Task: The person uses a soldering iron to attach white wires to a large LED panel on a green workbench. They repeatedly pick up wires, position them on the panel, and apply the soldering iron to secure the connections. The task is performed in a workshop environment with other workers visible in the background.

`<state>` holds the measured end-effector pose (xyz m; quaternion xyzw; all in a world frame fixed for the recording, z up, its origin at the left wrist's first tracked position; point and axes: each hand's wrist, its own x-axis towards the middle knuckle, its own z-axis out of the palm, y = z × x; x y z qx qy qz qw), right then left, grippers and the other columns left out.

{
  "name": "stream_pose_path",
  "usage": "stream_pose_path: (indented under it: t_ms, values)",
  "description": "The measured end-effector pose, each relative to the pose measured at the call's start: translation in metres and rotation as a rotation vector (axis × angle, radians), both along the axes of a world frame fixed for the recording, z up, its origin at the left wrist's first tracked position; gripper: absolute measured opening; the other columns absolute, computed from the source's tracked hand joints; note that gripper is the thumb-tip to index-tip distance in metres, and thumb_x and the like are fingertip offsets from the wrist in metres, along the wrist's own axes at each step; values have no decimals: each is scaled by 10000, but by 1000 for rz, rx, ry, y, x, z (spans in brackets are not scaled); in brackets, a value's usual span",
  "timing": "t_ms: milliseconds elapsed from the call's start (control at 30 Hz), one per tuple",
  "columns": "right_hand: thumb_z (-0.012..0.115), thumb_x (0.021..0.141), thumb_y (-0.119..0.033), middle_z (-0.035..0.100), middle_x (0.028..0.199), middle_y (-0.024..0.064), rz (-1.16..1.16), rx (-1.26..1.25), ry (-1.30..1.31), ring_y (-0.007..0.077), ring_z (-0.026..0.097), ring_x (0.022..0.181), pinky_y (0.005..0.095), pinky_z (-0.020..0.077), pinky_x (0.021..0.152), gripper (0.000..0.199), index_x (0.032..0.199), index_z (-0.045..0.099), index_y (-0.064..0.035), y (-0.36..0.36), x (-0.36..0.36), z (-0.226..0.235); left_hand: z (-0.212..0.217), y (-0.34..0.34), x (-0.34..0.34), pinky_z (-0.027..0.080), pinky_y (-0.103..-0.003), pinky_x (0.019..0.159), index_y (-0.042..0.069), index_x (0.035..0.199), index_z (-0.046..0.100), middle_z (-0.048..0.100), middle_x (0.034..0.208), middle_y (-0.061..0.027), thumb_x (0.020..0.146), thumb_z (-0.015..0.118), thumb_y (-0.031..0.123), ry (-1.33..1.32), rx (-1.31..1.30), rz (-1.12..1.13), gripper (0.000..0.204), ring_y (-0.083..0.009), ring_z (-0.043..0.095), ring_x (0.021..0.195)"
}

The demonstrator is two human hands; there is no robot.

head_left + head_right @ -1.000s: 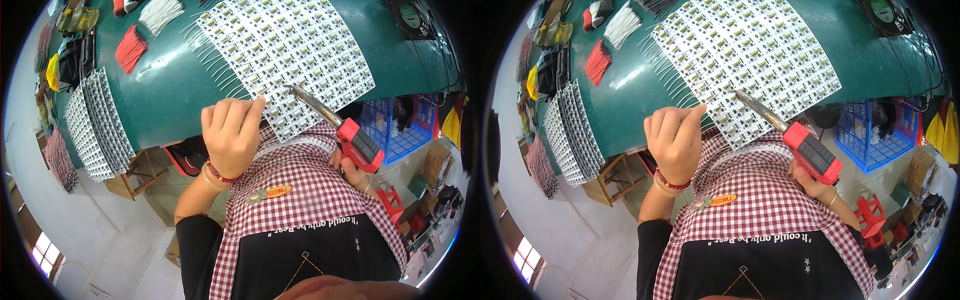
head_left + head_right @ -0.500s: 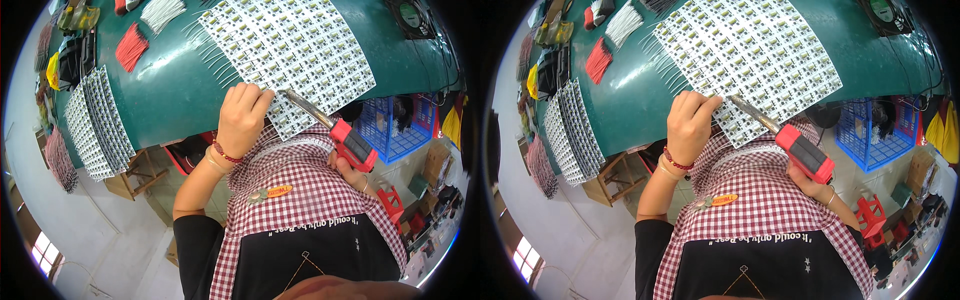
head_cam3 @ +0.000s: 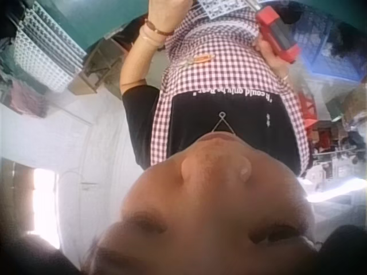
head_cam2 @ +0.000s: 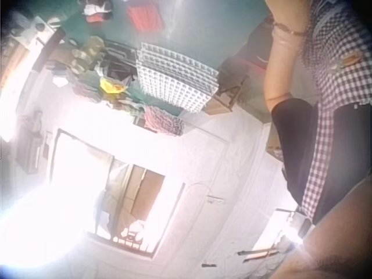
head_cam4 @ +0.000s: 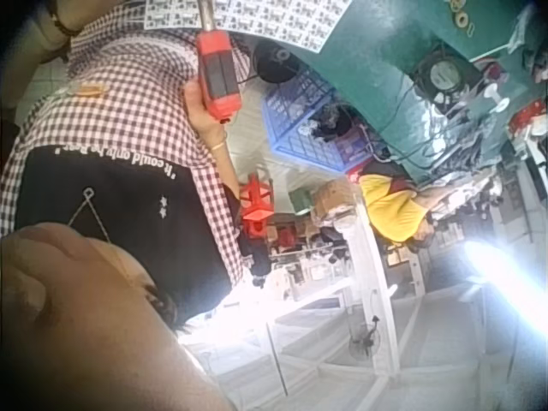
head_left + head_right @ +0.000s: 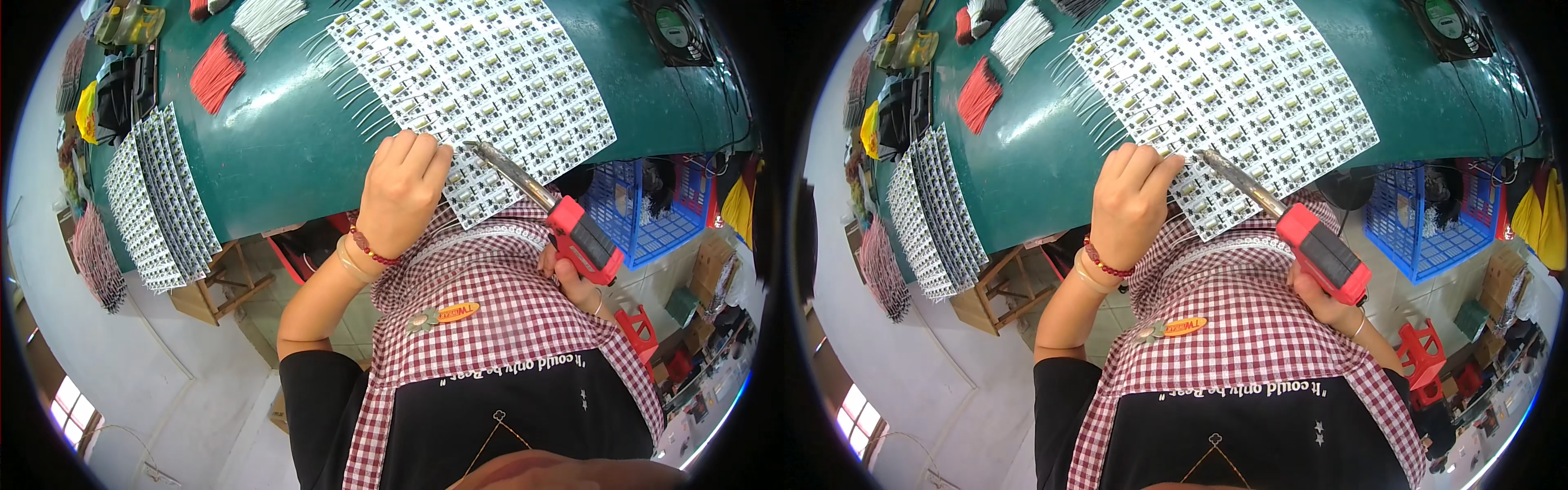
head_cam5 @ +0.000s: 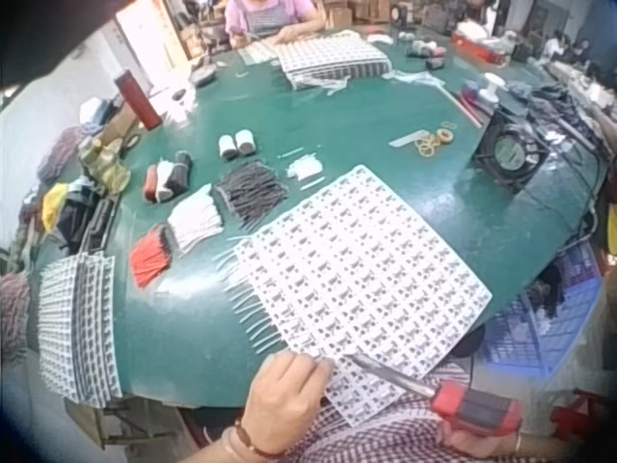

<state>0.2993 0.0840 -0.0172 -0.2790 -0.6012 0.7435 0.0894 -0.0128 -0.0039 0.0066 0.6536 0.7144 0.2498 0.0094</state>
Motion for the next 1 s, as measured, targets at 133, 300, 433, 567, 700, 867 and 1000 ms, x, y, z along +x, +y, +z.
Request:
stream_pose_path:
  t_ms: [133,300,433,567,700,867,1000]
  values:
    - [605,935,-109,632,816,57,-53,-10,-22,161,596,732,319,496,695,124,954,628,11,-1,-6,6,-1,2,2,426,-341,657,20,912,667,495,763,-65,687,598,-44,-11,12,24,243,-229,506,724]
    - [647,895,-103,628,782,51,-8,146,-55,183,594,673,319,504,665,88,906,652,-16,3,-4,-2,1,3,3,427,-339,660,14,914,666,497,766,-66,687,600,-39,-8,9,22,242,-228,511,726]
    - [645,901,-112,628,785,55,-26,171,-74,180,594,678,319,503,663,94,885,639,-20,-1,-2,-6,1,4,3,429,-338,660,13,914,666,498,767,-67,686,603,-34,-6,11,20,241,-228,513,726]
    - [601,958,-159,619,814,71,-43,-52,-12,173,595,746,324,505,713,161,921,601,-2,-1,-4,2,2,4,3,430,-340,661,12,911,664,500,770,-66,687,605,-29,2,4,20,235,-228,514,726]
    - [570,991,-205,602,826,78,-3,-15,-7,172,583,777,330,500,744,212,957,583,4,4,-5,6,4,4,3,423,-337,668,23,913,662,504,774,-59,694,609,-13,56,-28,21,228,-222,516,731]
    - [562,978,-427,537,722,76,-28,-7,-49,179,540,700,331,472,710,443,899,556,10,3,-17,15,9,4,4,412,-341,701,56,910,657,545,810,-35,718,621,12,143,-61,28,200,-204,546,775]
    - [574,985,-219,592,809,69,-38,-47,10,171,586,773,326,498,738,223,939,584,-1,2,-7,9,5,-3,4,410,-345,724,72,897,650,575,843,-24,741,656,16,126,-33,124,166,-204,574,820]
